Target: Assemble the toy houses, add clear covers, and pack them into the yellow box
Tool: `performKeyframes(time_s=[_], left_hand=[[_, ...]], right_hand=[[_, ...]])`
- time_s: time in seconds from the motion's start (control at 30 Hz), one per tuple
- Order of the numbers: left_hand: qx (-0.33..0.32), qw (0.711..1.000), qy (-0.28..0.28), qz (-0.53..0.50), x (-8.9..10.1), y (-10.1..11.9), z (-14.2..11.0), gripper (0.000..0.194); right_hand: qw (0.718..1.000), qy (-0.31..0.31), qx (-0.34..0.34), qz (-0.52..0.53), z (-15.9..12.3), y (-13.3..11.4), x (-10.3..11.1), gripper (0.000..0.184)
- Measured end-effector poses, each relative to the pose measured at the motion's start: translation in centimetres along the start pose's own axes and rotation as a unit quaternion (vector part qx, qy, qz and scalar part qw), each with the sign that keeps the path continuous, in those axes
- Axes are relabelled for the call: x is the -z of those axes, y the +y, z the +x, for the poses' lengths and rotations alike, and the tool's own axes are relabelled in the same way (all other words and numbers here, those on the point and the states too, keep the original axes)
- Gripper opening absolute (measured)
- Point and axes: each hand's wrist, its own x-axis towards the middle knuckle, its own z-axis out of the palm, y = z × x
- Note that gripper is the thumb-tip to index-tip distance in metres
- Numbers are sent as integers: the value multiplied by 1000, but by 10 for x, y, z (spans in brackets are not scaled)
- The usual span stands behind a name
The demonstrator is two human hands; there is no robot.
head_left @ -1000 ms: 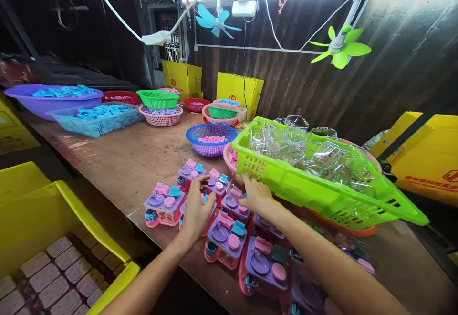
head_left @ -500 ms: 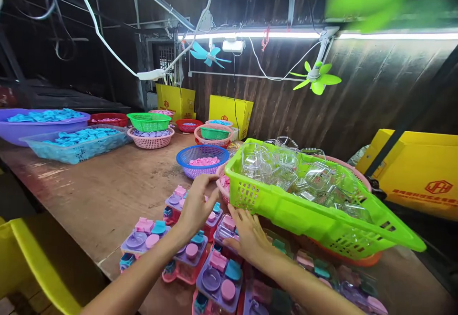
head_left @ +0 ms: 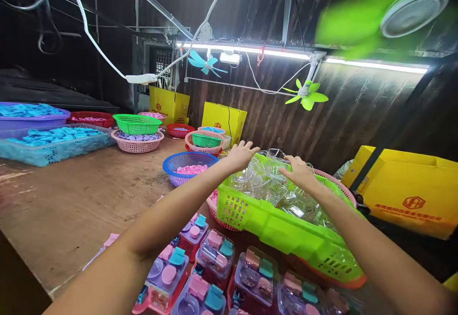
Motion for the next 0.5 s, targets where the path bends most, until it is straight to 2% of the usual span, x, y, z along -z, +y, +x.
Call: performKeyframes(time_s=[0.07, 0.1, 0.17, 0.23, 0.3, 0.4, 0.5], left_hand=[[43, 998, -32, -28, -4, -7, 10, 67], [57, 996, -46, -41, -5, -12, 14, 63], [81, 993, -54, -66, -6, -20, 18, 44], [110, 988, -41, -97, -5, -28, 19, 21], [140, 980, -22, -137, -3, -35, 16, 8], [185, 957, -11, -223, 0, -43, 11, 4], [234, 912, -25, -335, 3, -48, 7, 10]], right_hand=[[998, -30, -52, 18, 4, -9, -10, 57], [997, -48, -54, 14, 6, -13, -15, 56], [997, -62, -37, 3, 10, -18, -21, 47], [998, -51, -22, 15, 12, -15, -23, 40], [998, -31, -19, 49, 12, -7, -23, 37], [995, 1, -36, 92, 7, 4, -18, 39], [989, 47, -62, 124, 1, 9, -8, 44]])
